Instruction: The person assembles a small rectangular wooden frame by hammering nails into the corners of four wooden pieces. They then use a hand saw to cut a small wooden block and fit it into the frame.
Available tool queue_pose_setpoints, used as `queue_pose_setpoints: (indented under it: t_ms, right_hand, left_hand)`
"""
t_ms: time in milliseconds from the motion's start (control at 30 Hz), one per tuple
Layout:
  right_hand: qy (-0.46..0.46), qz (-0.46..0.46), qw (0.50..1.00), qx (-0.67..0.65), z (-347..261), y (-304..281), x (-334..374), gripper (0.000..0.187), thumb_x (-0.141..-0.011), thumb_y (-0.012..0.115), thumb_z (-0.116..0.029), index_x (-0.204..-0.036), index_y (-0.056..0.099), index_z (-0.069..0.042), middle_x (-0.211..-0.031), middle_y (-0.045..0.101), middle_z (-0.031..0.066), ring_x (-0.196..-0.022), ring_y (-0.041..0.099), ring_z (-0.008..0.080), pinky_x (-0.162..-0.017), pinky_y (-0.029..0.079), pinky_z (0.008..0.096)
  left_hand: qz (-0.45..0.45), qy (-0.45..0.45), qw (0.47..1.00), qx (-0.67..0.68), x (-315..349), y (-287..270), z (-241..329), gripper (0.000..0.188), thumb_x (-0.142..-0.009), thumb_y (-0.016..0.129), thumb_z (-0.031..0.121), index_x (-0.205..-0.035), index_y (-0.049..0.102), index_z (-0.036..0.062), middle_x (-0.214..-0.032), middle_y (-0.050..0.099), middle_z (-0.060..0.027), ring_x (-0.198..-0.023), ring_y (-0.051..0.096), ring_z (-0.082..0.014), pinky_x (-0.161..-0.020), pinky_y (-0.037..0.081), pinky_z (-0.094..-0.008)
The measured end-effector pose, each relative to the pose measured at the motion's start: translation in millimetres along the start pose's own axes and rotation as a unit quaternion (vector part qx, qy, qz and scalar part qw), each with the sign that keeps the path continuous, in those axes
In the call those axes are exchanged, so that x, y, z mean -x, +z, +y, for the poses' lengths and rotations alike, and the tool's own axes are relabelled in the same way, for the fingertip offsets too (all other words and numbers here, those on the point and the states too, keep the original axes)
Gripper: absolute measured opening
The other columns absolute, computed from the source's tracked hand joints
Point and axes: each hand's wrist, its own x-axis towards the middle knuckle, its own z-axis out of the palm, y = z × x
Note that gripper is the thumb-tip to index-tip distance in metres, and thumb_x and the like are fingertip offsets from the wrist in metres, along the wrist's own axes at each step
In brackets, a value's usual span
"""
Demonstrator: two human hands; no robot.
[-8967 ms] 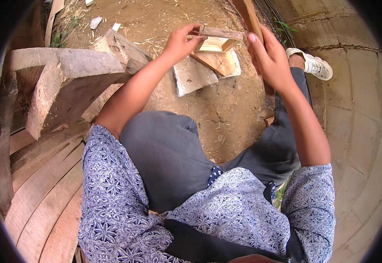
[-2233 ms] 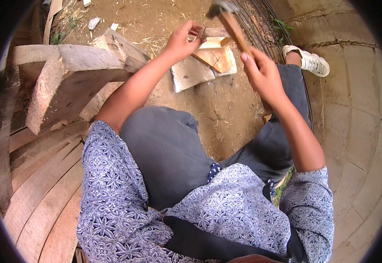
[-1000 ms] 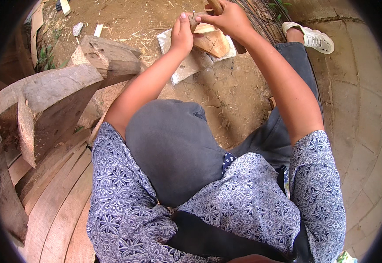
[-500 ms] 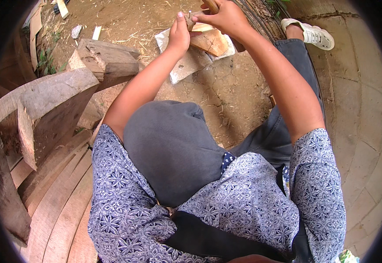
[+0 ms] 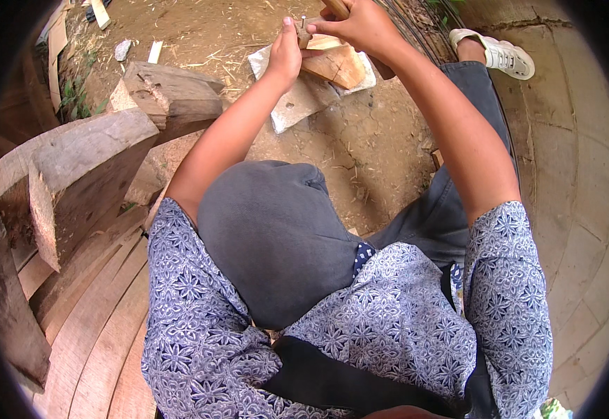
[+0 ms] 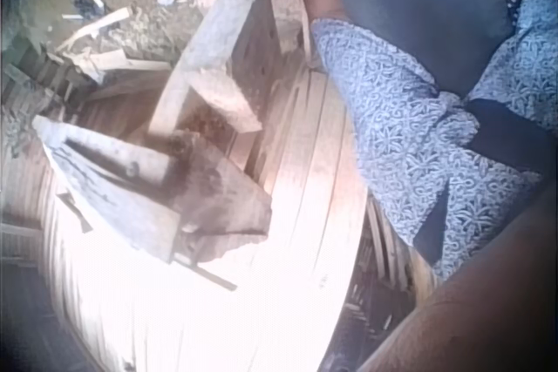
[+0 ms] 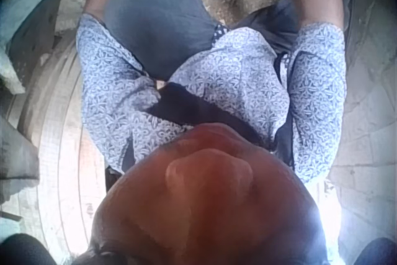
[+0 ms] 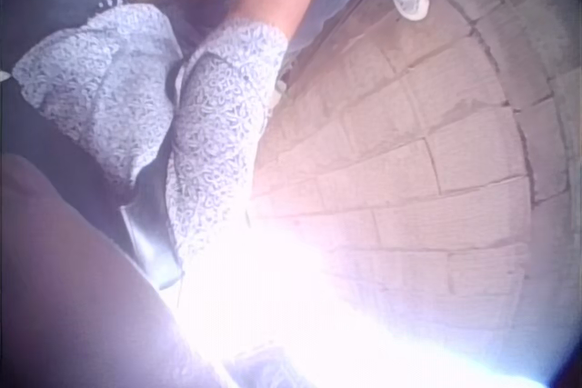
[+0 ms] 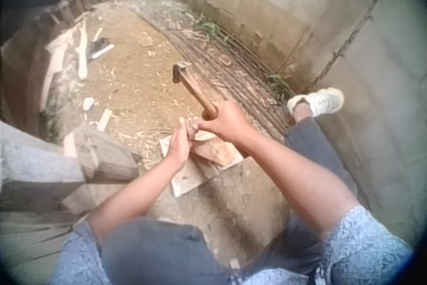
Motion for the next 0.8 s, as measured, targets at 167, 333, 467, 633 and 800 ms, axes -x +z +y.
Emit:
queue_pose_setpoints:
  t_ms: [167, 333, 467, 633, 800]
  right_hand:
    - [0.001, 0.001, 1.0, 0.003, -0.5, 0.5, -0.9, 0.043, -0.07, 0.087, -0.038, -0.088, 0.074, -0.002, -0.076, 0.072, 0.0137, -0.068, 0.069, 0.0225, -0.066, 0.053, 0.037]
    - [-0.008, 0.002, 1.0, 0.004, 2.9, -0.1, -2.0, 0.042, -0.07, 0.087, -0.038, -0.089, 0.074, -0.002, -0.077, 0.072, 0.0135, -0.07, 0.069, 0.0224, -0.067, 0.053, 0.0365]
    - [-0.004, 0.001, 1.0, 0.005, 0.7, -1.4, -1.1, 0.043, -0.069, 0.087, -0.038, -0.089, 0.074, -0.003, -0.078, 0.072, 0.0134, -0.07, 0.07, 0.0228, -0.067, 0.054, 0.0367]
    - [-0.002, 0.004, 1.0, 0.018, -1.0, -1.6, -0.8, 0.044, -0.068, 0.087, -0.039, -0.089, 0.074, -0.003, -0.078, 0.073, 0.0134, -0.071, 0.07, 0.0233, -0.067, 0.054, 0.0369]
    - [0.009, -0.015, 1.0, 0.01, -5.8, -5.4, -1.0, 0.043, -0.071, 0.086, -0.037, -0.092, 0.072, -0.002, -0.079, 0.072, 0.0119, -0.07, 0.069, 0.0232, -0.066, 0.053, 0.0369]
  left_hand:
    - [0.004, 0.006, 1.0, -0.005, -1.0, 0.9, 0.2, 0.068, -0.106, 0.019, 0.055, -0.134, 0.043, -0.0019, -0.122, 0.053, -0.015, -0.114, 0.06, -0.0292, -0.098, 0.057, -0.043]
    - [-0.004, -0.005, 1.0, -0.004, -1.5, 1.2, 3.5, 0.07, -0.106, 0.016, 0.054, -0.135, 0.043, -0.0033, -0.123, 0.054, -0.016, -0.115, 0.059, -0.029, -0.097, 0.058, -0.0436]
    - [0.011, -0.008, 1.0, -0.001, -1.1, 3.0, 4.7, 0.072, -0.106, 0.017, 0.056, -0.135, 0.042, -0.0046, -0.125, 0.054, -0.0167, -0.113, 0.06, -0.0293, -0.097, 0.058, -0.0436]
    - [0.026, -0.014, 0.999, -0.024, -1.8, 3.1, 2.8, 0.076, -0.104, 0.017, 0.059, -0.135, 0.042, -0.0057, -0.125, 0.055, -0.0175, -0.109, 0.063, -0.0295, -0.096, 0.059, -0.0416]
    - [0.063, -0.021, 0.997, -0.034, -7.4, 4.5, -1.6, 0.076, -0.104, 0.017, 0.061, -0.134, 0.044, -0.0045, -0.124, 0.058, -0.0183, -0.108, 0.065, -0.03, -0.089, 0.061, -0.0397]
